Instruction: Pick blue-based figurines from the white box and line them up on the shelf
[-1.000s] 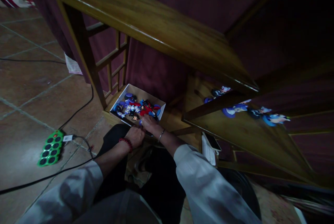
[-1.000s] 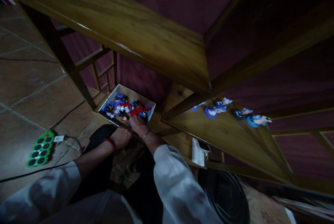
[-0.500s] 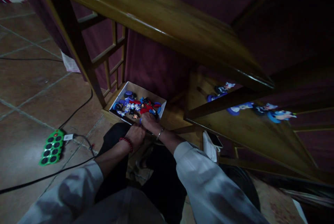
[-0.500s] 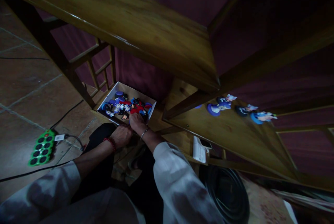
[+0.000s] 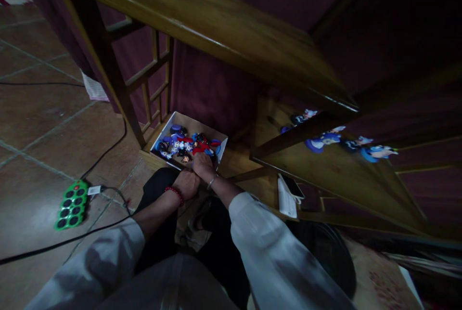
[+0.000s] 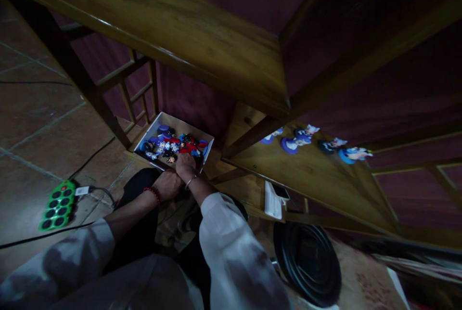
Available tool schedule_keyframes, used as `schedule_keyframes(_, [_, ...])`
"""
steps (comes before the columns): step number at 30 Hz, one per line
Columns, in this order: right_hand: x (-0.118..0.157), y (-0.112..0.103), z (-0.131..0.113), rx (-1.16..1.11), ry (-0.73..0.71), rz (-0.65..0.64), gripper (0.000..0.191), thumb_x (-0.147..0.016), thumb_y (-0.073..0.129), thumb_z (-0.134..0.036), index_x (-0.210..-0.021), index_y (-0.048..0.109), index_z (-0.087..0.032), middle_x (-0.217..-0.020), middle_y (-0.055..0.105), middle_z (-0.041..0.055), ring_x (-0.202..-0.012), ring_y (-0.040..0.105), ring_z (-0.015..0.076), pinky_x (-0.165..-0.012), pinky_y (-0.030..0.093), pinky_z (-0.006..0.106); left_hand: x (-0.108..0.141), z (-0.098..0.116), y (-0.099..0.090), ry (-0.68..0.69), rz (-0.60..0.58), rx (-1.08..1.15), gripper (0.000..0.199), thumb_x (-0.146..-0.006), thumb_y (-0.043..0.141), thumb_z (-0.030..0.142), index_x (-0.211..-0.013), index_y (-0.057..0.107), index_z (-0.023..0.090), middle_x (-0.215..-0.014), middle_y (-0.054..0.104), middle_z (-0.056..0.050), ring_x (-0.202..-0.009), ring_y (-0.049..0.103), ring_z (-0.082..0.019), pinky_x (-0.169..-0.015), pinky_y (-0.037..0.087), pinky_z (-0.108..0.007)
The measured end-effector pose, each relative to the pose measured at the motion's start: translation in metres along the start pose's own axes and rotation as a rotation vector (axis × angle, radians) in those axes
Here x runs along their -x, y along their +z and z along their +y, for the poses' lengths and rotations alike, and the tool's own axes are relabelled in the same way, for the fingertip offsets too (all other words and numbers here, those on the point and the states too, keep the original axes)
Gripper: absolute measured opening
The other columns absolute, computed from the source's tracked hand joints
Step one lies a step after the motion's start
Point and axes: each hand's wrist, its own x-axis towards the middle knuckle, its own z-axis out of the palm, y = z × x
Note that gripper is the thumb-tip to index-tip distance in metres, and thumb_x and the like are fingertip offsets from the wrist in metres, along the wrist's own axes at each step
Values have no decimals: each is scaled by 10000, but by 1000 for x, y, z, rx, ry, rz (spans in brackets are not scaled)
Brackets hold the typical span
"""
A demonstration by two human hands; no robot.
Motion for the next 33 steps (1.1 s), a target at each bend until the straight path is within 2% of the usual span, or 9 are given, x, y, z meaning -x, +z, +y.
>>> schedule_keyframes(5, [2, 2, 1, -19, 36, 33, 344, -858, 353, -147, -1119, 576, -133, -1044, 627, 124, -984, 553, 192, -879, 391, 294, 1, 1, -2, -3, -2, -14, 279, -774, 389, 108, -846, 651, 44, -812, 663, -180, -799, 613, -246, -751, 444, -392])
schedule_keyframes(13, [7, -2, 0, 12, 9, 18, 362, -844, 334, -111, -1095, 594, -145, -1003, 641, 125, -949, 576, 207, -798, 433, 294, 5, 3, -7, 1, -38, -12, 261, -743, 399, 102, -815, 645, 52, -799, 655, -176, -796, 600, -248, -752, 426, -396])
schedule_keyframes(18, [11, -2, 5, 27, 59, -9, 271, -811, 433, -152, -1001, 627, -134, -1011, 635, 127, -933, 579, 206, -765, 440, 259, 7, 2, -4, 14, 12, -12, 281, -743, 409, 109, -921, 618, 47, -894, 637, -188, -885, 573, -249, -817, 398, -404])
schedule_keyframes(23, [6, 3, 13, -6, 85, 8, 273, -764, 539, -203, -1017, 598, -120, -1010, 630, 134, -939, 576, 214, -751, 433, 248, 8, 2, -3, 6, 28, -8, 297, -770, 387, 127, -981, 584, 63, -910, 626, -174, -871, 568, -246, -802, 393, -396])
schedule_keyframes(33, [0, 11, 26, -40, 80, 37, 276, -728, 580, -215, -1001, 607, -195, -988, 648, 69, -915, 589, 175, -726, 418, 220, 9, 3, -6, -2, 29, -9, 306, -770, 394, 128, -1023, 553, 63, -951, 615, -178, -895, 556, -251, -802, 364, -392])
